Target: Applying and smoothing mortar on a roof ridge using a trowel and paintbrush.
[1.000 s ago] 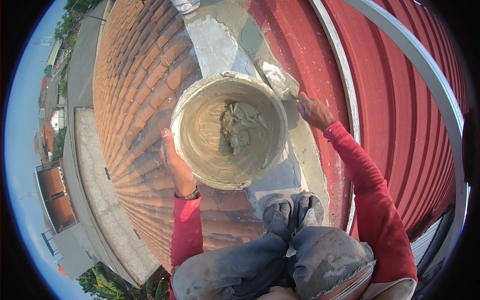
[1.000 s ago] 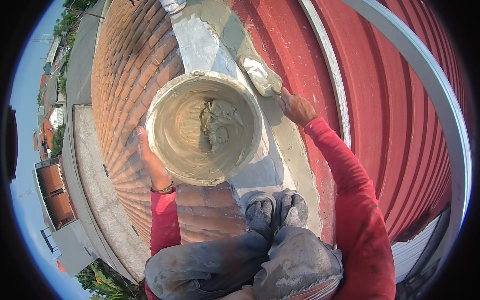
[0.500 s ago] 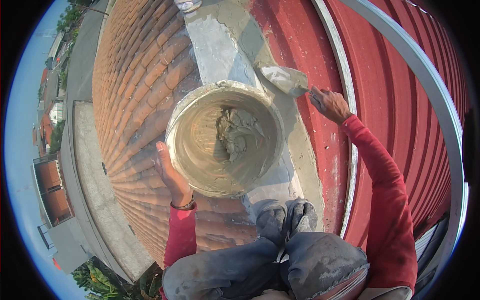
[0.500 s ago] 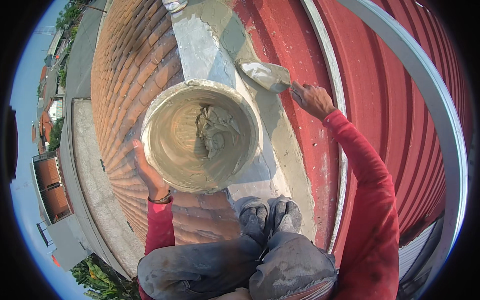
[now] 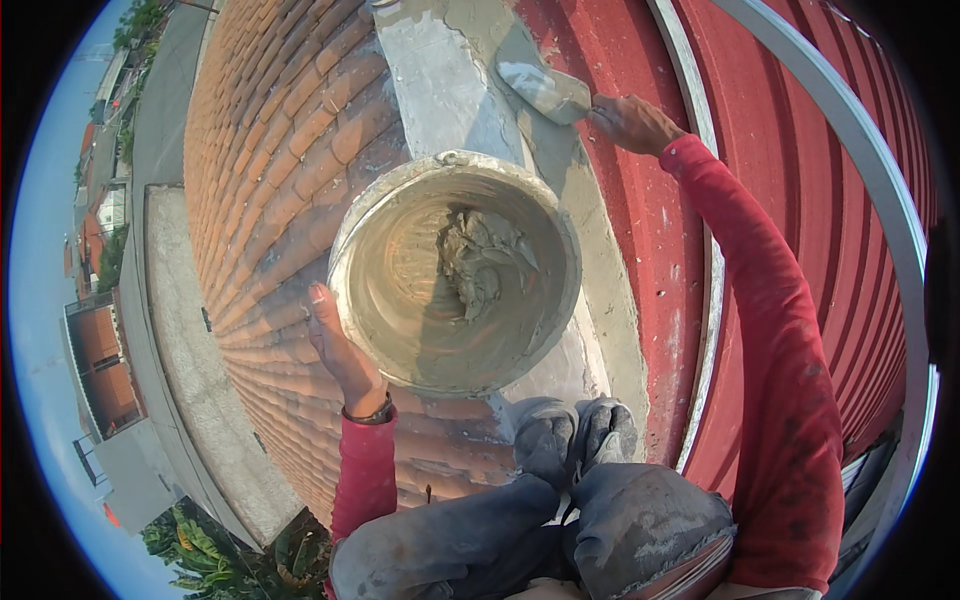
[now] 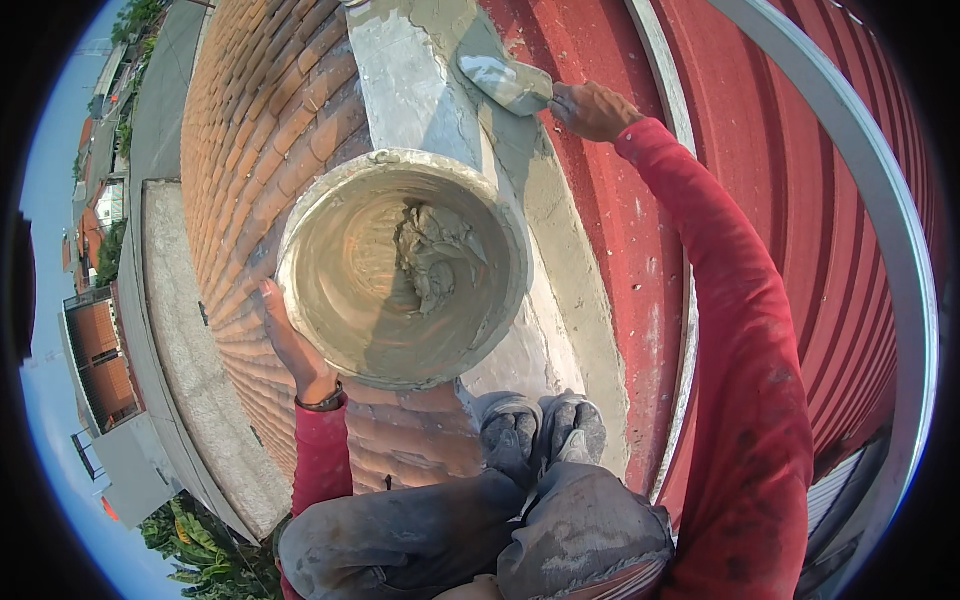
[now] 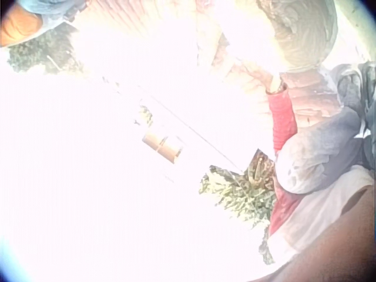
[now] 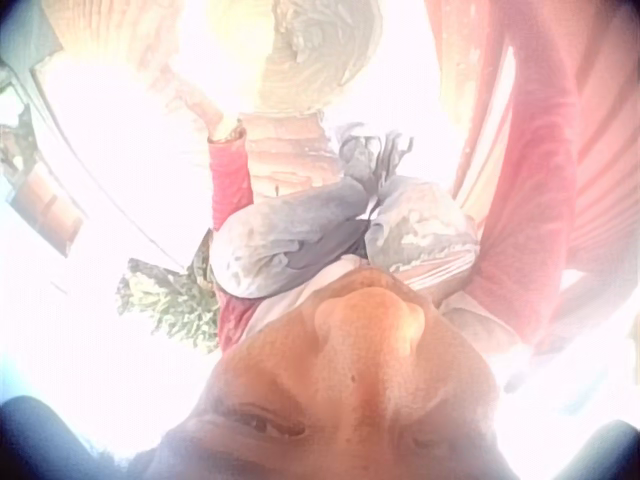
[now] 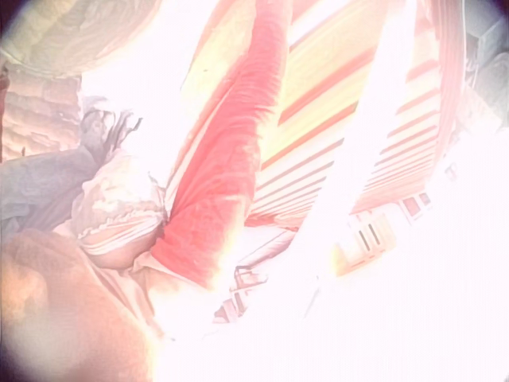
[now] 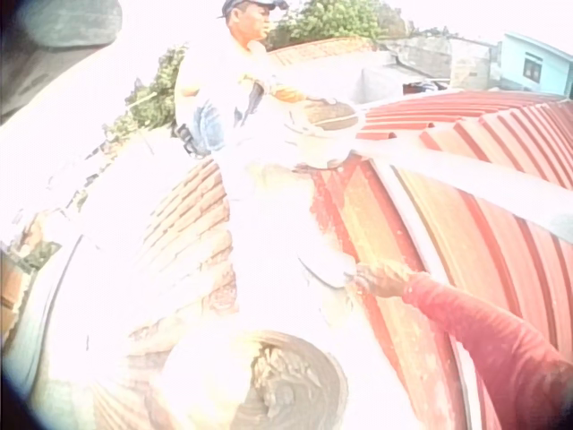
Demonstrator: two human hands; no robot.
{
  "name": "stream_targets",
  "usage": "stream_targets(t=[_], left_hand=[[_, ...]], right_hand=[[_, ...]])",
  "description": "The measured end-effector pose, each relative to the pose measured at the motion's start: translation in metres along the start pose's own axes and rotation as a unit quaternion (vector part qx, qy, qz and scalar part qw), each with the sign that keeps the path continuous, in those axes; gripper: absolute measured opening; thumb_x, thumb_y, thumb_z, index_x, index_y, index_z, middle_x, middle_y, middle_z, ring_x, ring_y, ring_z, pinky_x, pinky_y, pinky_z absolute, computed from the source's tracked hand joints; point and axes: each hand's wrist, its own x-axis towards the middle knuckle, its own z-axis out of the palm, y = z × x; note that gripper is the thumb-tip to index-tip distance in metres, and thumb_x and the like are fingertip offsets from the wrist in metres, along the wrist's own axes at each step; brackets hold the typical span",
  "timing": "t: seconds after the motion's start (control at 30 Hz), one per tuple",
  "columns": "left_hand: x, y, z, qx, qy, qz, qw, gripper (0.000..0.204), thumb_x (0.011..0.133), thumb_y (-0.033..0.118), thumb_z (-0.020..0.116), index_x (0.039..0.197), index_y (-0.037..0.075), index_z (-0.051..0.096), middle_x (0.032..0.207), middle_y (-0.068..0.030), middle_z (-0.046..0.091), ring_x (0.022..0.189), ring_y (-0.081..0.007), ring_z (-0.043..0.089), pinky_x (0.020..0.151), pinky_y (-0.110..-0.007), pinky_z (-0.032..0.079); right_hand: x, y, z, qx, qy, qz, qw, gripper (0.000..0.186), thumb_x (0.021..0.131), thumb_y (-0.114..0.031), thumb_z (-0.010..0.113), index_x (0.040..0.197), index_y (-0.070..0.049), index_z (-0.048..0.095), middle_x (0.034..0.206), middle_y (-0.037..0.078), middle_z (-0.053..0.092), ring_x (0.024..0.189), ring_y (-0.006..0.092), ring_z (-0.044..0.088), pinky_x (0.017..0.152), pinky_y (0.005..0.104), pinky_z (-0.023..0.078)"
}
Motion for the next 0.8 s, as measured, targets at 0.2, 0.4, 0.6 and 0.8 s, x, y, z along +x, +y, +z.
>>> stream_targets(t=[0.2,0.4,0.6,0.8], left_hand=[[0.002,-0.001,-0.014,-0.022,0.006,-0.002,1.000,0.052,0.103,0.044,0.049,0.121,-0.004,0.057,0.119,-0.0116,0.061,0.105,-0.0174,0.059,0.092,-0.031,0.047],[0.002,-0.001,-0.005,-0.010,-0.039,-0.006,0.999,0.056,0.103,0.044,0.046,0.128,-0.005,0.053,0.124,-0.0127,0.059,0.109,-0.0183,0.058,0.094,-0.032,0.047],[0.002,-0.001,-0.003,-0.017,-0.048,0.010,0.999,0.059,0.104,0.044,0.043,0.133,-0.007,0.049,0.131,-0.0150,0.056,0.115,-0.0209,0.058,0.097,-0.033,0.047],[0.006,-0.005,-0.014,0.022,0.016,-0.027,0.999,0.060,0.107,0.042,0.034,0.149,0.000,0.030,0.146,-0.0144,0.043,0.129,-0.0227,0.048,0.108,-0.037,0.039]], right_hand=[[-0.118,-0.036,0.004,0.001,-0.162,0.073,0.984,0.025,0.100,-0.029,0.049,0.107,-0.006,0.056,0.062,0.020,0.060,0.056,0.0399,0.063,0.059,0.0519,0.053],[-0.166,-0.045,-0.028,0.049,-0.180,0.094,0.978,0.032,0.100,-0.034,0.049,0.105,-0.004,0.059,0.053,0.012,0.054,0.048,0.0317,0.060,0.050,0.0433,0.051],[-0.060,-0.036,-0.025,0.438,-0.149,0.417,0.783,0.036,0.097,-0.047,0.046,0.089,-0.012,0.053,0.068,-0.003,0.045,0.053,0.0095,0.045,0.044,0.0305,0.042],[-0.075,-0.055,-0.008,0.468,-0.224,0.438,0.735,0.039,0.098,-0.048,0.045,0.099,-0.011,0.055,0.067,-0.002,0.048,0.050,0.0091,0.048,0.043,0.0301,0.045]])
